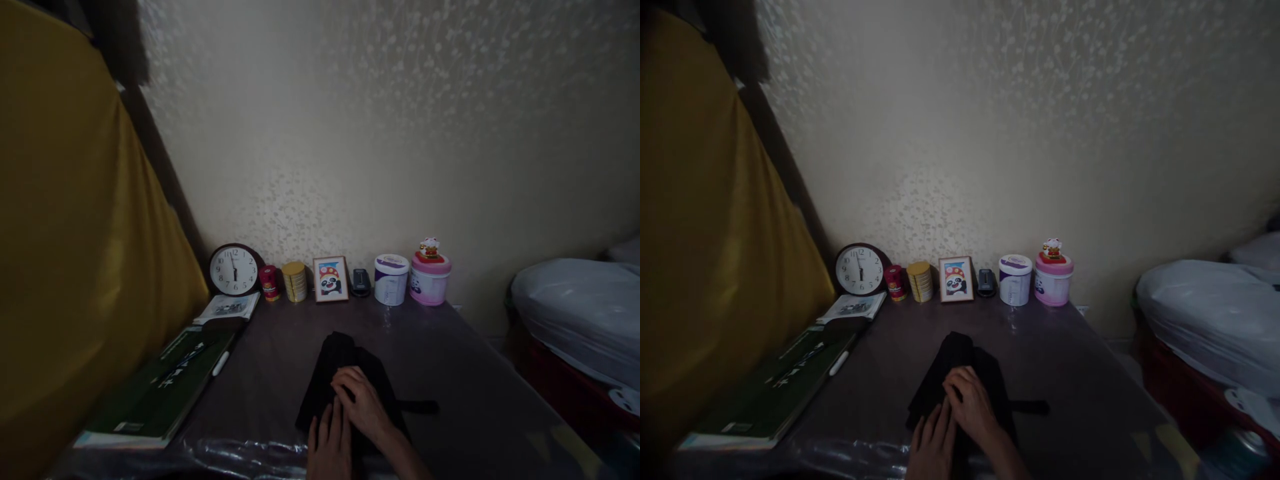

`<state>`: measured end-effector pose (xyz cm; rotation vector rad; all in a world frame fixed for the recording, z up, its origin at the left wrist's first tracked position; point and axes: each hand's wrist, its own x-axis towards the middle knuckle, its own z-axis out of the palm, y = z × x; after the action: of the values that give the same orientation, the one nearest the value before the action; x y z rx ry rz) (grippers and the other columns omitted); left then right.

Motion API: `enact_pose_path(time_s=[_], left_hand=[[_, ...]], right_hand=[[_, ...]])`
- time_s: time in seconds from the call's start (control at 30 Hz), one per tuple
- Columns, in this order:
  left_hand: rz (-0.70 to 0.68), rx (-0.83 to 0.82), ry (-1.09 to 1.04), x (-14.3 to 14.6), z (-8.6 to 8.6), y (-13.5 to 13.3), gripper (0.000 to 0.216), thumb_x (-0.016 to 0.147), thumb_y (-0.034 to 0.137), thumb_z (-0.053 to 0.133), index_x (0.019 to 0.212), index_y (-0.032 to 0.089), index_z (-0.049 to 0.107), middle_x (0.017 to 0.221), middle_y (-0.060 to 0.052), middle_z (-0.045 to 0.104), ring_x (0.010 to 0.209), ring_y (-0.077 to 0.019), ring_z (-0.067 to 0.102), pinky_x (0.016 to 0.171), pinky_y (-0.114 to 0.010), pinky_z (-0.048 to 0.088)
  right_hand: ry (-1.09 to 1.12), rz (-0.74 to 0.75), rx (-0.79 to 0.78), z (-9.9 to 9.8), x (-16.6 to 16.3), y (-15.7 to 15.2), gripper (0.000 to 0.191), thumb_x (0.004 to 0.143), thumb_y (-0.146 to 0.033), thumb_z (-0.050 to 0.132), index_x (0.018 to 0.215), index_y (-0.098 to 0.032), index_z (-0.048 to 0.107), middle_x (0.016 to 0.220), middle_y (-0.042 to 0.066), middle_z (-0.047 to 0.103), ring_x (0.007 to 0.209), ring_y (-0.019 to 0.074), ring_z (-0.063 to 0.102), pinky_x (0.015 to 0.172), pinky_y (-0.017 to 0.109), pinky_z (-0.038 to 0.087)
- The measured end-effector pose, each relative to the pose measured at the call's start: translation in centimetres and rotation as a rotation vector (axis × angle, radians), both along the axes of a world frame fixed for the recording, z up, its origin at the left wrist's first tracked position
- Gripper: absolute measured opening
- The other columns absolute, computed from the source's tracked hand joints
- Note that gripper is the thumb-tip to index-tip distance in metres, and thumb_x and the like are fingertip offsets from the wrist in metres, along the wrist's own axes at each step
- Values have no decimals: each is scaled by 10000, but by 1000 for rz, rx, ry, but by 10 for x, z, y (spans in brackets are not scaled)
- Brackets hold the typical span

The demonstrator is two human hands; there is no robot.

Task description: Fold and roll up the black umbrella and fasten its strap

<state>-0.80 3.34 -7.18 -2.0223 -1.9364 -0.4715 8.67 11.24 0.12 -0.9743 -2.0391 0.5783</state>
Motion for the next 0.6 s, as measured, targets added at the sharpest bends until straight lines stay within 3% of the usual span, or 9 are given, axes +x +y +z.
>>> enact_pose_path(time_s=[0.1, 0.23, 0.4, 0.5, 0.6], left_hand=[[2, 9, -34, 0, -3, 2, 573, 730, 113, 445, 1269, 302, 414, 1326, 29, 476, 1153, -209, 459, 958, -401, 358], [15, 29, -71, 1, -5, 3, 530, 756, 173, 471, 1259, 329, 406, 1312, 46, 484, 1140, -201, 479, 945, -389, 373], [20, 40, -74, 1, 0, 2, 476, 781, 209, 464, 1242, 324, 432, 1304, 61, 487, 1131, -208, 484, 930, -390, 386], [35, 26, -56, 1, 3, 0, 527, 760, 101, 421, 1237, 322, 441, 1306, 70, 482, 1133, -203, 481, 922, -387, 391], [24, -25, -90, 2, 7, -3, 593, 726, 77, 435, 1268, 313, 401, 1347, 56, 433, 1155, -220, 462, 912, -383, 402]], right_hand=[[-49, 41, 81, -13, 5, 19, 256, 886, -231, 396, 978, -221, 635, 1090, 59, 621, 1110, 174, 489, 947, 336, 390], [-141, 20, 162, -24, -2, 64, 293, 894, -243, 371, 1033, -231, 630, 1147, 45, 615, 1168, 172, 465, 1000, 385, 351], [-268, -100, 151, -21, -9, 106, 332, 899, -248, 348, 1102, -187, 605, 1186, 88, 599, 1174, 196, 478, 996, 422, 352], [-273, -155, 162, -14, -11, 102, 351, 897, -254, 361, 1161, -143, 564, 1273, 131, 520, 1238, 227, 403, 1041, 478, 260], [-300, -48, 149, -9, -12, 75, 329, 903, -277, 372, 1139, -185, 582, 1256, 71, 548, 1255, 182, 379, 1069, 426, 229]])
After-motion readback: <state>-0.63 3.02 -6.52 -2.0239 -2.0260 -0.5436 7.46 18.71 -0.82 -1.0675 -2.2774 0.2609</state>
